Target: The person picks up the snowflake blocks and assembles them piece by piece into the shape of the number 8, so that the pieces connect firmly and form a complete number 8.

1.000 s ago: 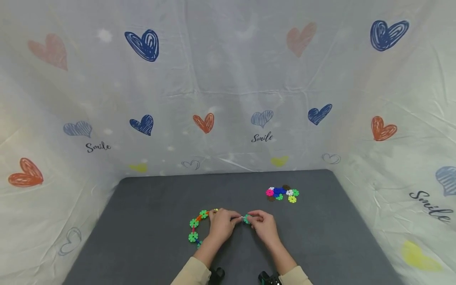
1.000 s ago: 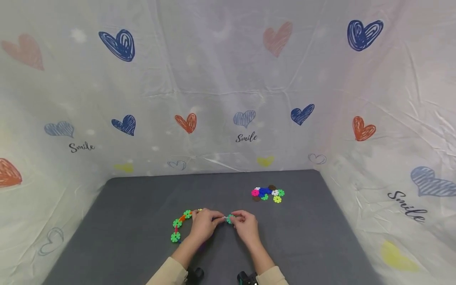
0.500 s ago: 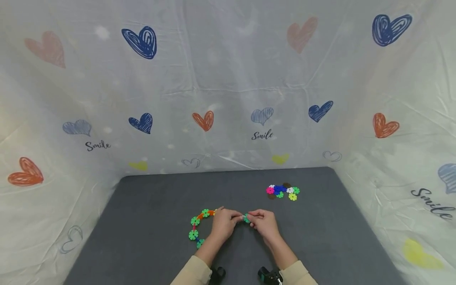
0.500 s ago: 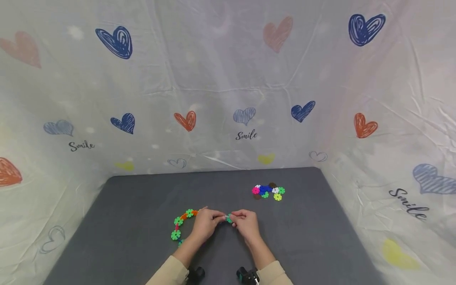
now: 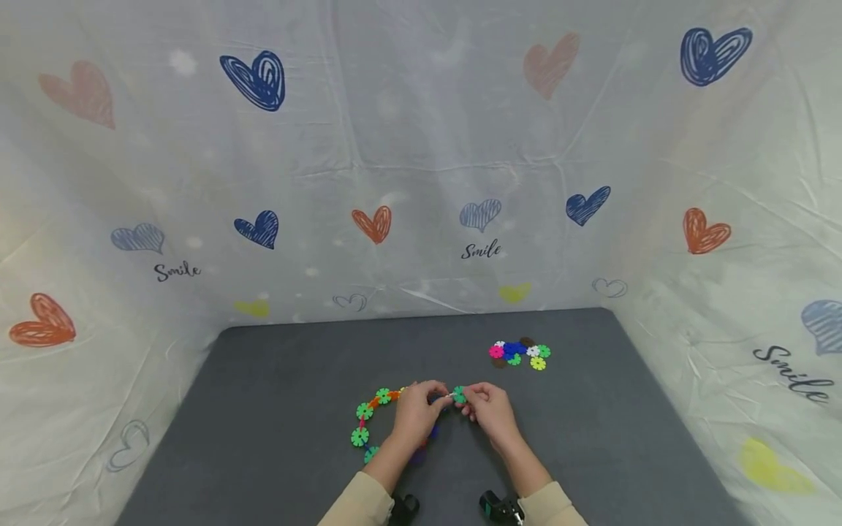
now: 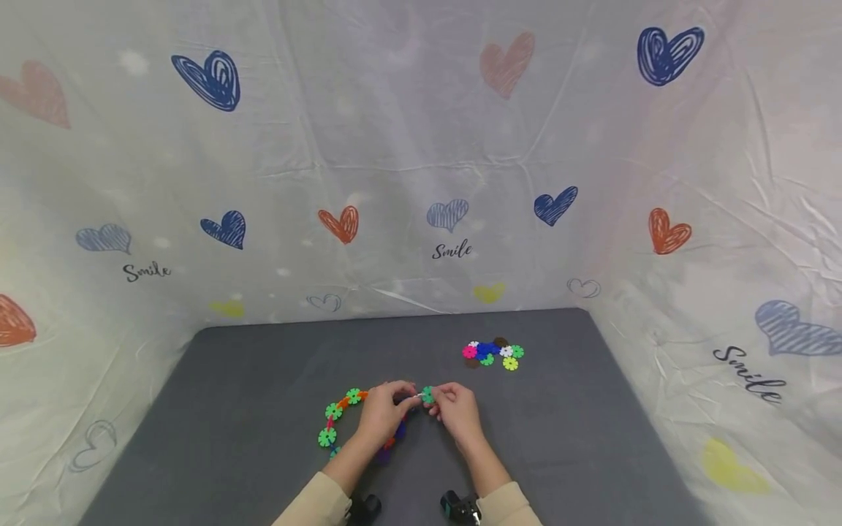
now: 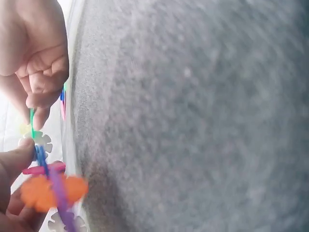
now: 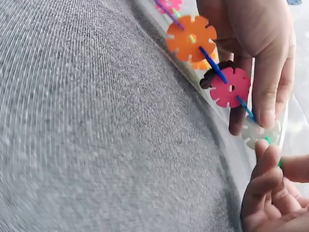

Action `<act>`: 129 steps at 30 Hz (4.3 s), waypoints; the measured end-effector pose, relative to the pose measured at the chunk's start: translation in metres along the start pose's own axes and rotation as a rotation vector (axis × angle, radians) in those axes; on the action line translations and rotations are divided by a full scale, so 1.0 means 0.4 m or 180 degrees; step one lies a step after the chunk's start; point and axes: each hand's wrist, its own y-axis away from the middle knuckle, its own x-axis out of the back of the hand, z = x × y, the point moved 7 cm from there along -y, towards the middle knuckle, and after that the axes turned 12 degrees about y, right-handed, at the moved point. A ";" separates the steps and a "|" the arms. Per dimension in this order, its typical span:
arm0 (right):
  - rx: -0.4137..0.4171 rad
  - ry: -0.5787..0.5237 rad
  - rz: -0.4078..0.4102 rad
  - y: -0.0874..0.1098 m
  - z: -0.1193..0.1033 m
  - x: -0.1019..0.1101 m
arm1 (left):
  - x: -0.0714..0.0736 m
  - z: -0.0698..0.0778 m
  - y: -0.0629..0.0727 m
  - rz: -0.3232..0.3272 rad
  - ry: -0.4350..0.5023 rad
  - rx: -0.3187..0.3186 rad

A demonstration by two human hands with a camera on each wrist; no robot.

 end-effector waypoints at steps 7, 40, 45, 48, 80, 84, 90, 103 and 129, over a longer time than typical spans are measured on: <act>-0.0141 0.0042 -0.0030 0.005 0.008 0.000 | -0.004 0.007 -0.006 -0.0013 -0.0097 -0.0133; -0.0128 0.0352 -0.0264 0.001 0.044 0.023 | 0.135 -0.078 0.002 -0.0523 -0.0719 0.0608; -0.0147 0.0373 -0.0368 -0.009 0.048 0.022 | 0.130 -0.084 0.008 -0.0414 -0.0493 0.0653; -0.0115 0.0354 -0.0164 -0.003 0.052 0.030 | 0.134 -0.086 0.013 -0.0261 -0.0482 0.0663; -0.0080 -0.0505 -0.0582 0.076 -0.076 -0.084 | 0.151 0.079 0.120 0.0569 -0.0394 -0.0410; 0.0028 -0.0542 -0.0418 0.081 -0.102 -0.074 | 0.158 0.113 0.119 0.0715 -0.0576 -0.0803; 0.0376 -0.0814 -0.0134 0.098 -0.135 -0.054 | 0.177 0.164 0.134 0.1174 -0.0910 -0.1787; 0.1124 -0.0871 0.0363 0.147 -0.224 -0.011 | 0.208 0.252 0.156 0.1653 -0.0935 -0.2785; 0.1537 -0.0593 0.0384 0.161 -0.263 0.018 | 0.210 0.290 0.163 0.1657 -0.1156 -0.2995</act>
